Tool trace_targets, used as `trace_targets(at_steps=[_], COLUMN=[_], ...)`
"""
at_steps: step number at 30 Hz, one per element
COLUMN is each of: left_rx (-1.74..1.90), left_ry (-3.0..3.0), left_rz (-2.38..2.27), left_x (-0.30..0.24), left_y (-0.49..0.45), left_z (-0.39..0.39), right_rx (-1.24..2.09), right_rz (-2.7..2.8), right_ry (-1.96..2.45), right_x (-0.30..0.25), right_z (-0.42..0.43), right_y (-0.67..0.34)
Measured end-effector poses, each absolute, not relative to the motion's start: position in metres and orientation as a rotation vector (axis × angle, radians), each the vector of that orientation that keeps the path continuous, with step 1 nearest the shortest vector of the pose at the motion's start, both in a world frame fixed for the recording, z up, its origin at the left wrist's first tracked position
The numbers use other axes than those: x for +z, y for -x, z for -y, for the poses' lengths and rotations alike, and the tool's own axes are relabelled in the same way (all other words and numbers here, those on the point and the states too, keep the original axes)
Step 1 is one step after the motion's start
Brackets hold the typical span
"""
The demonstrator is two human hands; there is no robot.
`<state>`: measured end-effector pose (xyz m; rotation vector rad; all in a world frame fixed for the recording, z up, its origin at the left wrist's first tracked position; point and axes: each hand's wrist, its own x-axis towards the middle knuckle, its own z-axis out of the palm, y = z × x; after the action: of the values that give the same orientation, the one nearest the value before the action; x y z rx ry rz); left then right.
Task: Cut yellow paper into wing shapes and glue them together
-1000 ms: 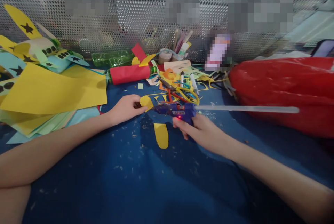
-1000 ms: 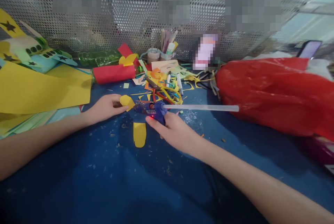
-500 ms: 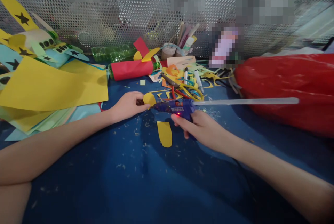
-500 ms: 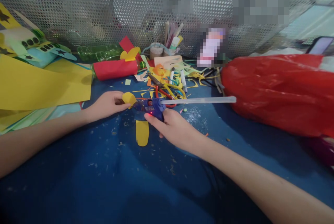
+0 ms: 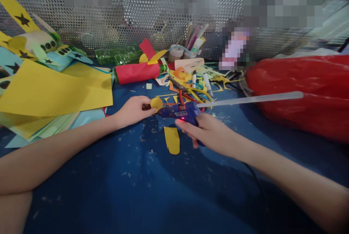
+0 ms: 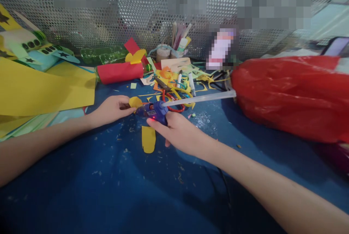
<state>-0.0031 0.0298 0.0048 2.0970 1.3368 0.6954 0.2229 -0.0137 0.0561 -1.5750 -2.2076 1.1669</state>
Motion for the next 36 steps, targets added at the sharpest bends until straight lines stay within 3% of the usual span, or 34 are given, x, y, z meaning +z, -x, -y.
trace_targets(at_steps=[9,20,36], left_rx=[0.682,0.705,0.666], left_ry=[-2.135,-2.073,-2.140], left_rz=[-1.373,-1.310,-1.399], left_x=[0.0074,0.0044,0.0080], left_y=[0.0026,0.0036,0.0019], left_z=[-0.0292,-0.0299,-0.0294], right_rx=[1.006,1.127,0.942], right_rz=[2.273,2.242,2.303], right_ry=[1.601,1.586,1.642], right_x=[0.0607,0.0551,0.0607], right_z=[0.0096,0.0146,0.0095], right_y=[-0.2260,-0.2223,-0.2276])
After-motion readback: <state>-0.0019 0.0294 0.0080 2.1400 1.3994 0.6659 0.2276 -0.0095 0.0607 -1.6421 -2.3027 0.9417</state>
